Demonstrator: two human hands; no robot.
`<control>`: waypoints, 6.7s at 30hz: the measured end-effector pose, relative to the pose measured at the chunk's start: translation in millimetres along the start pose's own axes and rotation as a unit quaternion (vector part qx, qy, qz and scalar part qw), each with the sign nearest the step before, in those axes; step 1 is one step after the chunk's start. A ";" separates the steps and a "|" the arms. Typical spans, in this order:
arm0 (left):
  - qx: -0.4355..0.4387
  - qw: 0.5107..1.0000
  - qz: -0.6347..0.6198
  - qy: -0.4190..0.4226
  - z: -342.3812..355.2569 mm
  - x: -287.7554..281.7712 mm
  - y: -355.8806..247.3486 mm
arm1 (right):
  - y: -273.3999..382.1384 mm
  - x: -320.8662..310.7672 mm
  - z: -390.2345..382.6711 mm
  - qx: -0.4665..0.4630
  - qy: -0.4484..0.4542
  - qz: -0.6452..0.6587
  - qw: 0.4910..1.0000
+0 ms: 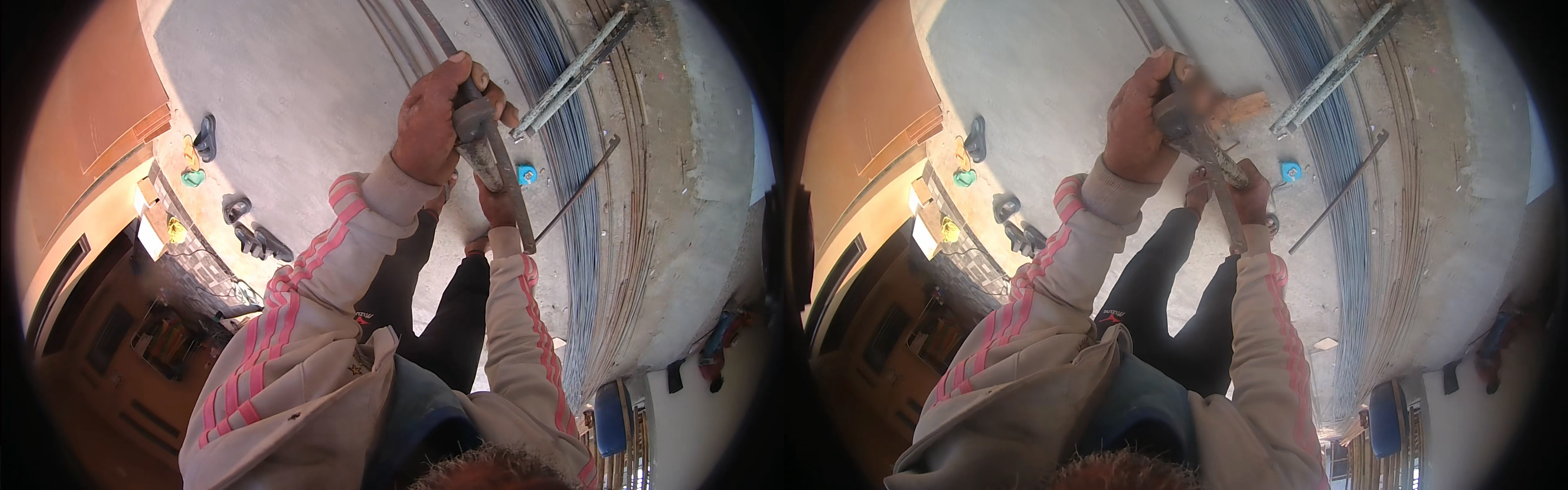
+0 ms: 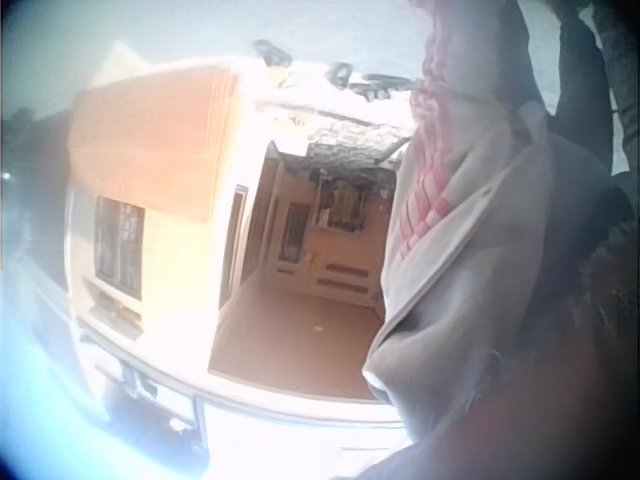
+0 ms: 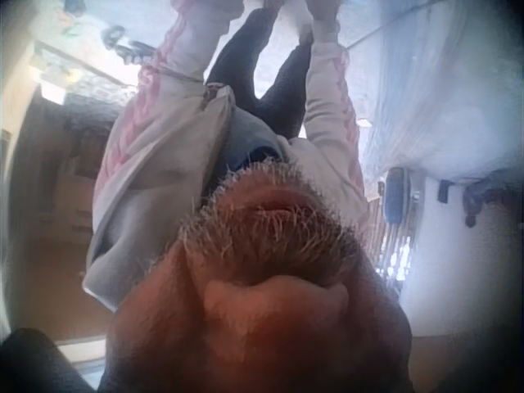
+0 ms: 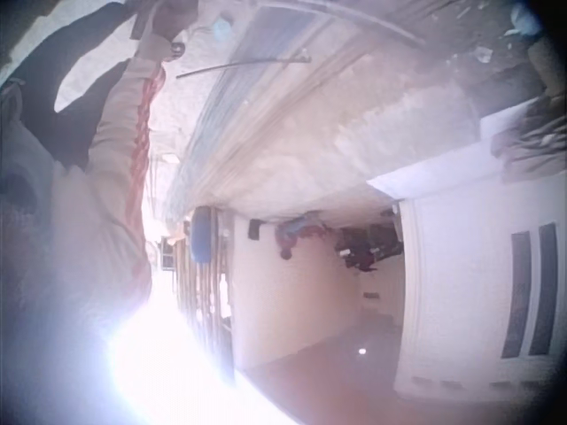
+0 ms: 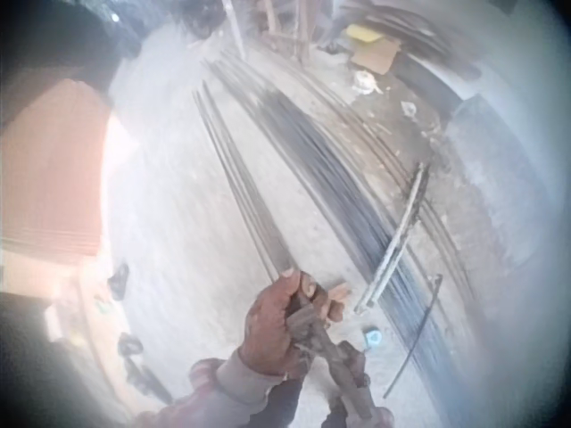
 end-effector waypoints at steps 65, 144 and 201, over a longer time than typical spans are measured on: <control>0.034 0.999 0.016 -0.008 3.9 20.0 -2.2 | -14.1 31.5 26.2 -0.014 -0.063 0.016 0.998; -0.025 0.999 0.029 -0.030 5.2 -32.0 31.9 | -40.1 25.5 -3.2 0.024 0.036 0.057 0.997; 0.144 0.935 0.270 -0.176 19.5 -83.6 85.2 | -269.1 4.7 -76.8 0.147 0.089 -0.206 0.963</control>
Point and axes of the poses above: each hand's wrist, its own z-axis towards the middle knuckle, its own x-axis out of the palm, y = z × x, the point moved 6 cm from there along z, towards the middle knuckle, and after that the axes turned 15 degrees about -y, right-handed, at the moved point
